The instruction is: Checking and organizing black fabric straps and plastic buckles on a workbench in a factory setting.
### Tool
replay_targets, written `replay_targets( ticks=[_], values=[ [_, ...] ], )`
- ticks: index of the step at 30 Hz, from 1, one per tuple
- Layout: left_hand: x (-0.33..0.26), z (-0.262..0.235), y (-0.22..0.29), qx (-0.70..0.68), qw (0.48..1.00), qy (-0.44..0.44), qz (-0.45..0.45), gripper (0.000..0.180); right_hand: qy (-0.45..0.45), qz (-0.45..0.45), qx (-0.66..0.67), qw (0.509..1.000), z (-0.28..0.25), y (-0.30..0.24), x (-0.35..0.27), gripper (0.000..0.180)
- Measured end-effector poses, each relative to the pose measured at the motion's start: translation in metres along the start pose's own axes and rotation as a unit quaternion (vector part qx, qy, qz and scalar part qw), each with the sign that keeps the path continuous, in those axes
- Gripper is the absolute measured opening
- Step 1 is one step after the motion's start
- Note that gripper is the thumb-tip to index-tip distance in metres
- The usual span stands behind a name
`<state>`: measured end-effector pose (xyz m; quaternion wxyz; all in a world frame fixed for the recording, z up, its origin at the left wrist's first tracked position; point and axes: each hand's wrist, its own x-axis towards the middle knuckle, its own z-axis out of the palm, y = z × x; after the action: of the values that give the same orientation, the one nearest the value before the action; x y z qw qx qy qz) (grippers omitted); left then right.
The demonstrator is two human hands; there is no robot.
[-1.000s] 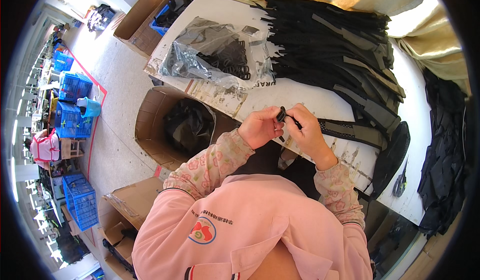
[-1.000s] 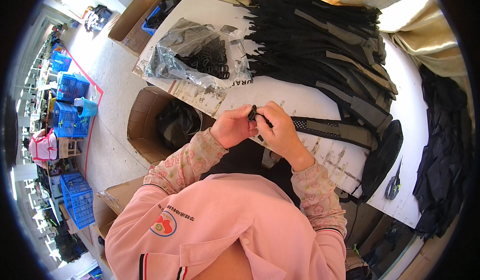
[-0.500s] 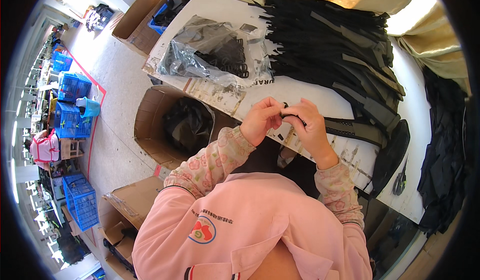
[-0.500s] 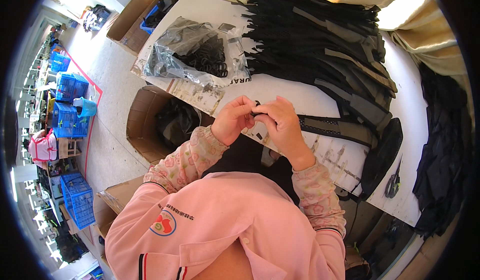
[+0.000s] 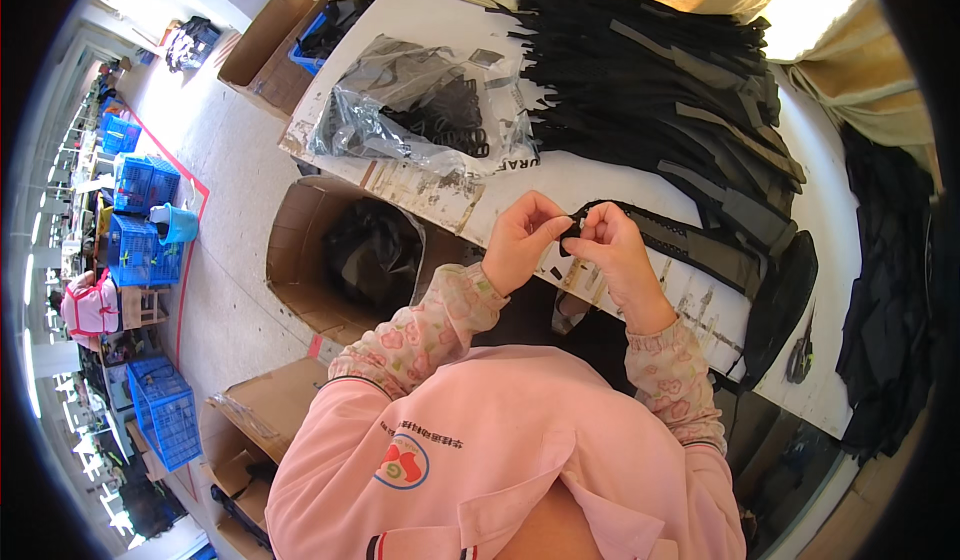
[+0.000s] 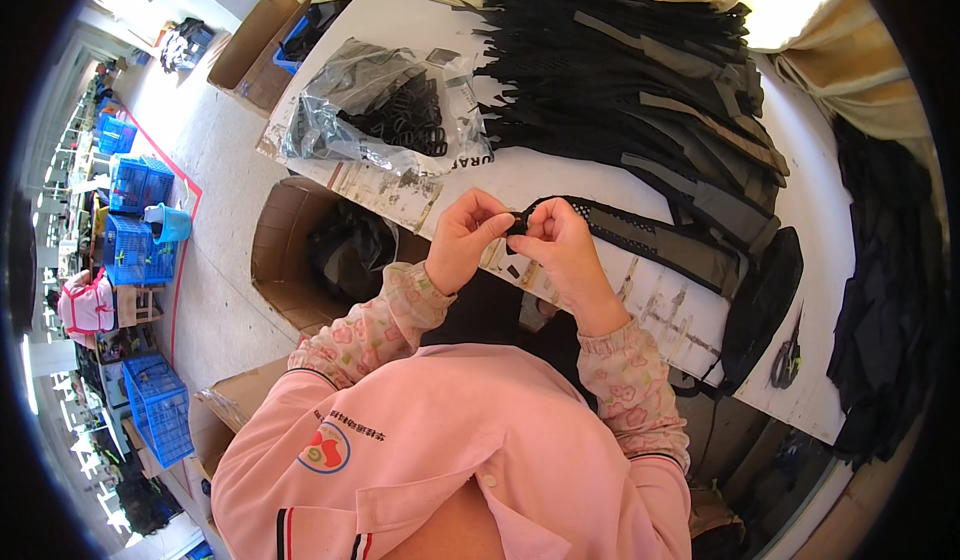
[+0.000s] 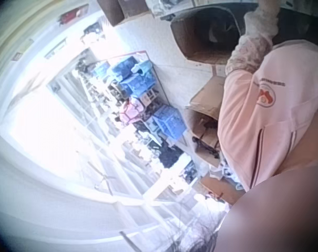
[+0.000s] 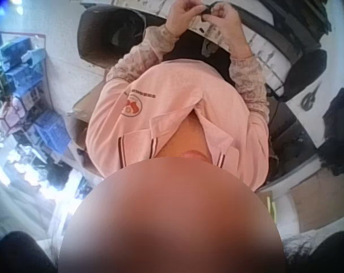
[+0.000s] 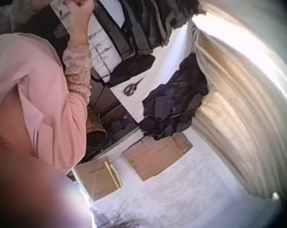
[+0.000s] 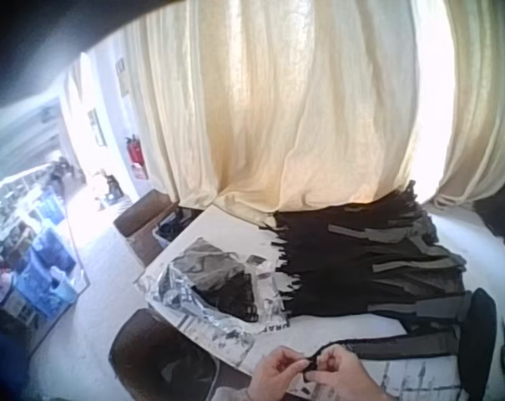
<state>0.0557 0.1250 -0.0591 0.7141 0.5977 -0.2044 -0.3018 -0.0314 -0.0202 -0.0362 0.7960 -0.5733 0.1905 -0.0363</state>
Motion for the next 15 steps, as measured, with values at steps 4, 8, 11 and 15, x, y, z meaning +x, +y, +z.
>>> replay_targets(
  ticks=[4, 8, 11, 15],
  values=[
    [-0.004, -0.003, -0.002, 0.028, 0.999, -0.025, 0.015, 0.01, 0.022, 0.01, 0.022, 0.999, 0.002, -0.001, -0.002, 0.028],
    [-0.009, 0.001, -0.003, -0.035, 0.996, -0.077, 0.03, 0.014, 0.056, 0.009, 0.023, 0.998, -0.003, 0.003, -0.002, 0.03],
    [-0.011, 0.005, -0.005, -0.079, 0.992, -0.09, 0.052, 0.019, 0.083, 0.024, 0.089, 0.992, 0.008, -0.001, -0.01, 0.021],
    [-0.006, -0.002, -0.023, -0.028, 0.987, -0.084, 0.133, 0.026, -0.026, 0.071, 0.126, 0.989, 0.0, -0.014, -0.008, 0.023]
  ],
)
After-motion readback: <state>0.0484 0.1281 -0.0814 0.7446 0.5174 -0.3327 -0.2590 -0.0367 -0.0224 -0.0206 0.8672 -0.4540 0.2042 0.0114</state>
